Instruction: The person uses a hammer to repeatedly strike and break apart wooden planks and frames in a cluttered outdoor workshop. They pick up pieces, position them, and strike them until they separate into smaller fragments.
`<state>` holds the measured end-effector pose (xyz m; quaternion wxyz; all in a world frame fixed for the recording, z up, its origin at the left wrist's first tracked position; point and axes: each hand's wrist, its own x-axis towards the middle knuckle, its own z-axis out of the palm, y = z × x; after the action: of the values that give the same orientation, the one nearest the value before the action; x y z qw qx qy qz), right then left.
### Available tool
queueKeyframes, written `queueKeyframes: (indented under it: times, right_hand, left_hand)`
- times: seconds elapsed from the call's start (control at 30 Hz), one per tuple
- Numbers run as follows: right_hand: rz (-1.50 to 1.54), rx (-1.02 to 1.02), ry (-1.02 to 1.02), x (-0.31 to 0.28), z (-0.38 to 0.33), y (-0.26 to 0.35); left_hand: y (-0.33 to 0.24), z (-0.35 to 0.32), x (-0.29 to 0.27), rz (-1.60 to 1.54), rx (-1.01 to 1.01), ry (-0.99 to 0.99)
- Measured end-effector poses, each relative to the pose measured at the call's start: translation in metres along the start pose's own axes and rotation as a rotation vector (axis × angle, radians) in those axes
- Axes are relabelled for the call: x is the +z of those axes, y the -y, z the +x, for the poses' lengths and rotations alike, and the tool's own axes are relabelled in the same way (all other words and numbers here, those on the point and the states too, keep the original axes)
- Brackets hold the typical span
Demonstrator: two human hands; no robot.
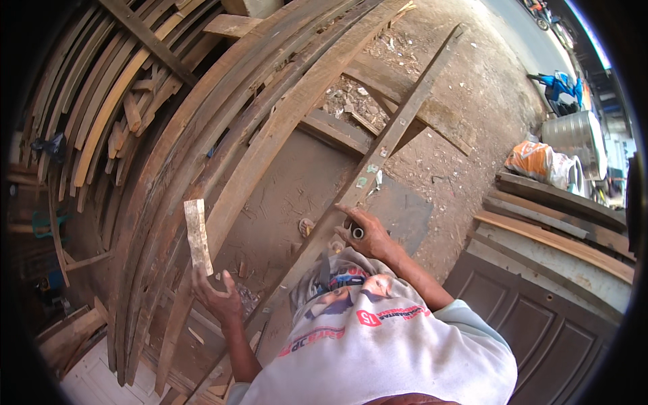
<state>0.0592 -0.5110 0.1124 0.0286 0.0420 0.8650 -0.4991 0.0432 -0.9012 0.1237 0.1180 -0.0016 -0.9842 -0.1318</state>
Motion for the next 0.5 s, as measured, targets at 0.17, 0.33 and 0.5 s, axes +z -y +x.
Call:
queueKeyframes:
  times: [0.17, 0.33, 0.5]
  right_hand:
    - [0.102, 0.066, 0.130, -0.022, 0.012, 0.006]
    - [0.073, 0.018, 0.385, -0.057, 0.031, -0.008]
    - [0.111, -0.206, 0.541, -0.067, 0.052, -0.047]
  left_hand:
    - [0.020, 0.067, 0.038, -0.104, -0.325, 0.143]
    - [0.004, 0.086, 0.042, -0.096, -0.370, 0.109]
    - [-0.219, 0.098, 0.005, -0.647, -0.251, 0.239]
